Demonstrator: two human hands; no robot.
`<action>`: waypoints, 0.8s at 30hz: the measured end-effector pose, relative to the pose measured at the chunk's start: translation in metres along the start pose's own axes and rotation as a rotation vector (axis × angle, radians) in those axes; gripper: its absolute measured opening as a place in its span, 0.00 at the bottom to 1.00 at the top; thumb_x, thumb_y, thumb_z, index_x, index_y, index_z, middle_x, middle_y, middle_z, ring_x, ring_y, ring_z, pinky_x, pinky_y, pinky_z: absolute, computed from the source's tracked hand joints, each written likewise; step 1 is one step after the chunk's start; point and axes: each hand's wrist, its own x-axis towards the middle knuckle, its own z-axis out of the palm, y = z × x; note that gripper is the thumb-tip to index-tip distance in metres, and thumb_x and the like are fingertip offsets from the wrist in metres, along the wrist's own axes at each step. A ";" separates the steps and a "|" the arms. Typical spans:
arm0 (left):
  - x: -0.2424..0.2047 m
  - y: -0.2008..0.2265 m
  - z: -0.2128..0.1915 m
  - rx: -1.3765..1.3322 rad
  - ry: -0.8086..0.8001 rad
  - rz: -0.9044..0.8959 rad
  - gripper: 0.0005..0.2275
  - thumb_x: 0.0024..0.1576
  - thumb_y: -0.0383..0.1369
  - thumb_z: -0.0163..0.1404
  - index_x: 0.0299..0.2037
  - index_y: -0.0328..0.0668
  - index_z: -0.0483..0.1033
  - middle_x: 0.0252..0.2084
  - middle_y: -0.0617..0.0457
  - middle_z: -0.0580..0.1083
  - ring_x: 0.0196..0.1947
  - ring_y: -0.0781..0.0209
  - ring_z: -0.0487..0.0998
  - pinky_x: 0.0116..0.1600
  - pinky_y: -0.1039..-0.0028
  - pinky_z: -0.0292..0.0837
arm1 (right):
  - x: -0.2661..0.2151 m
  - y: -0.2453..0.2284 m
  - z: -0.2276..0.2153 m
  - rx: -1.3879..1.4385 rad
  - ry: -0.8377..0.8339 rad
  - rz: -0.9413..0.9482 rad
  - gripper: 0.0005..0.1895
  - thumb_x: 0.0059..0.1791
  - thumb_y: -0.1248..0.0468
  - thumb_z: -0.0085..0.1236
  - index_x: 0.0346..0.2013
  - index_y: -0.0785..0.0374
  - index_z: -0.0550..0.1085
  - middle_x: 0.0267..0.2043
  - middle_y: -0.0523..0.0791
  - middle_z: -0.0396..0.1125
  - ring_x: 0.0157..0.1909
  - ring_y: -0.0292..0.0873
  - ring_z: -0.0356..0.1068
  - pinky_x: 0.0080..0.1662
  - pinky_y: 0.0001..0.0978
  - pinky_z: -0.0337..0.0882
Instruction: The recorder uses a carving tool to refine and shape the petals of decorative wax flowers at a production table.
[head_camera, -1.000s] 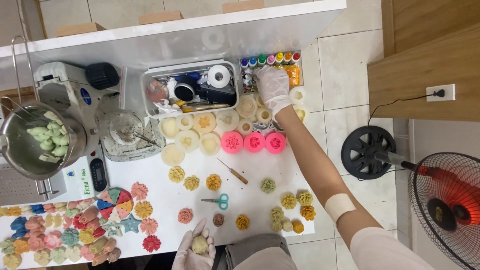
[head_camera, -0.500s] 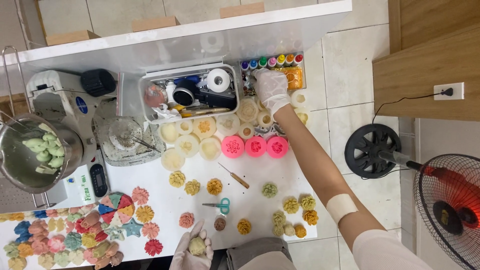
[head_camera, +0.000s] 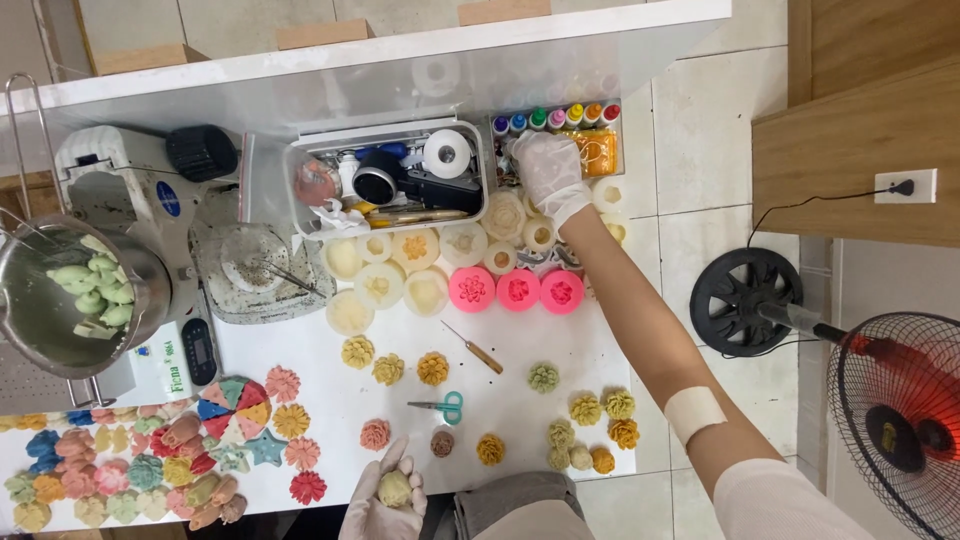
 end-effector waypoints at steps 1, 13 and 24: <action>0.001 0.000 0.001 -0.002 -0.002 0.000 0.25 0.65 0.42 0.36 0.68 0.32 0.61 0.44 0.49 0.75 0.42 0.57 0.77 0.45 0.69 0.77 | 0.001 0.002 -0.001 -0.002 0.001 -0.002 0.04 0.45 0.67 0.55 0.30 0.54 0.76 0.29 0.46 0.71 0.33 0.48 0.75 0.33 0.42 0.73; -0.002 -0.001 0.008 0.004 0.026 0.029 0.23 0.65 0.40 0.38 0.66 0.31 0.64 0.42 0.48 0.76 0.40 0.57 0.77 0.44 0.70 0.77 | 0.012 0.012 0.012 -0.189 -0.105 -0.179 0.03 0.45 0.67 0.55 0.29 0.55 0.75 0.26 0.44 0.71 0.29 0.45 0.75 0.27 0.38 0.71; 0.002 0.001 -0.006 0.002 0.060 -0.026 0.23 0.65 0.42 0.36 0.65 0.37 0.66 0.41 0.50 0.75 0.38 0.58 0.78 0.42 0.69 0.77 | 0.000 -0.012 -0.135 0.811 0.010 0.282 0.05 0.53 0.65 0.60 0.42 0.63 0.77 0.39 0.48 0.73 0.39 0.44 0.73 0.42 0.37 0.73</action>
